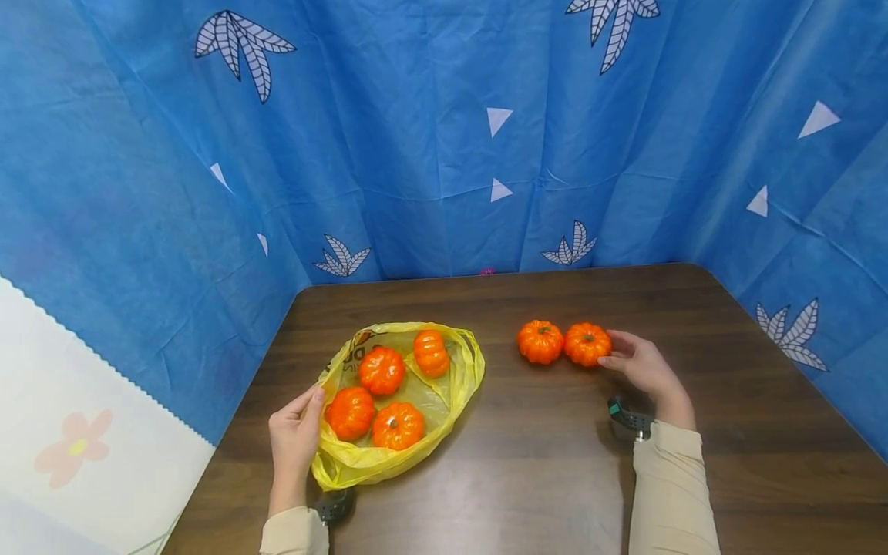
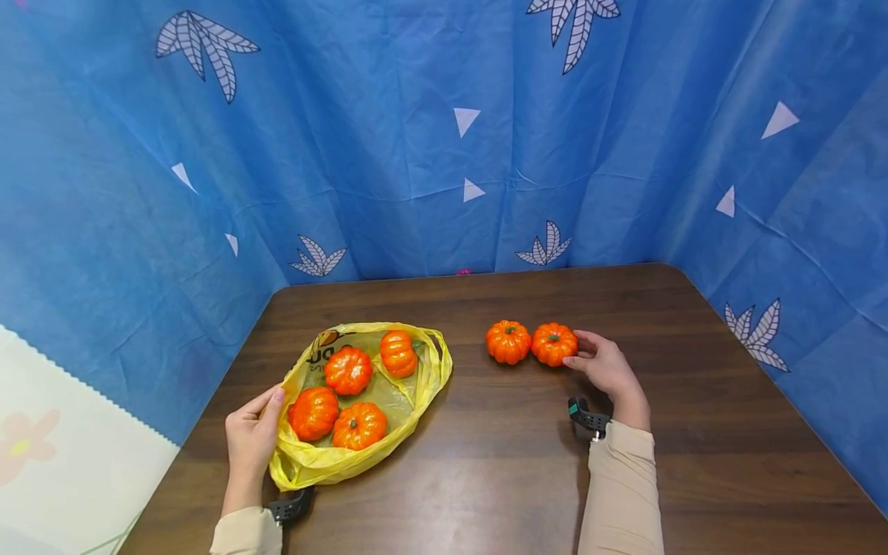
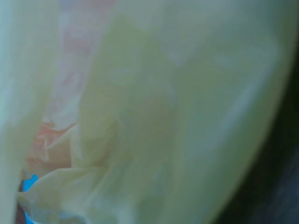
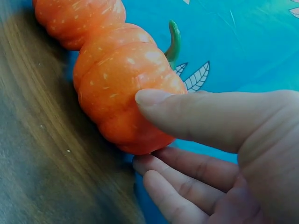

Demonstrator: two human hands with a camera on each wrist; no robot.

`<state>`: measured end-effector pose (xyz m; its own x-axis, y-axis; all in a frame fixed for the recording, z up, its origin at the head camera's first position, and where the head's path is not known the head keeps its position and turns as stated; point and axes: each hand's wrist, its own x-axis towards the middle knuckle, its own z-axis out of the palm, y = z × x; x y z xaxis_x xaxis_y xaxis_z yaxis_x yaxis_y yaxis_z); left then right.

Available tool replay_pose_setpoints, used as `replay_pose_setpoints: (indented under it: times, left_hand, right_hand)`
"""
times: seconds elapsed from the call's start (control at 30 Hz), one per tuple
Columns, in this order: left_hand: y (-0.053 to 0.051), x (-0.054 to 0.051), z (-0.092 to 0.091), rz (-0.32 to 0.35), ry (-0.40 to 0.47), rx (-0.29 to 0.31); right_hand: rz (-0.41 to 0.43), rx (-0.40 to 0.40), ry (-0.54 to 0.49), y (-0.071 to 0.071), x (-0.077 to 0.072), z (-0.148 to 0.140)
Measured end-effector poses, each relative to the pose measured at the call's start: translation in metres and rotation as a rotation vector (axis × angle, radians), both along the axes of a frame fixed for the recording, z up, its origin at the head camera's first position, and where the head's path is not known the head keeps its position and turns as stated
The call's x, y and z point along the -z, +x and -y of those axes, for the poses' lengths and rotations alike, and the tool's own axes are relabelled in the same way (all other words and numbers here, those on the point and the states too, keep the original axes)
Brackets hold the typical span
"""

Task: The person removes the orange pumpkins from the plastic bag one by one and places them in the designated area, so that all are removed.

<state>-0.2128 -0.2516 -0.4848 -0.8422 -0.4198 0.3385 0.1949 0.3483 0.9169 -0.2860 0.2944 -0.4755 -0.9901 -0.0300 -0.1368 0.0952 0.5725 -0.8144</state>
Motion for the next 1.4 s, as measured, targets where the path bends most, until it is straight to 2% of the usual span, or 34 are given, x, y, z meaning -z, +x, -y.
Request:
replay_pose_setpoints:
  times: [0.2, 0.37, 0.73, 0.93, 1.1, 1.4]
  left_hand:
    - [0.0, 0.0, 0.001, 0.012, -0.006, -0.007]
    - [0.0, 0.0, 0.001, 0.0, -0.008, -0.01]
    - [-0.002, 0.002, 0.001, -0.005, 0.011, 0.007]
    - [-0.002, 0.004, 0.001, 0.005, 0.001, -0.007]
    - [-0.002, 0.003, 0.001, -0.004, -0.005, -0.01]
    - [-0.002, 0.001, 0.001, 0.004, 0.009, 0.003]
  right_hand:
    - [0.005, -0.013, 0.025, 0.002, -0.008, -0.002]
    - [-0.02, -0.015, 0.078, 0.006, -0.021, -0.002]
    - [-0.069, 0.008, 0.112, 0.012, -0.046, 0.006]
    - [-0.141, -0.021, 0.093, 0.012, -0.06, 0.023]
    - [-0.156, -0.064, 0.052, 0.01, -0.067, 0.04]
    - [-0.199, -0.143, -0.028, 0.006, -0.071, 0.068]
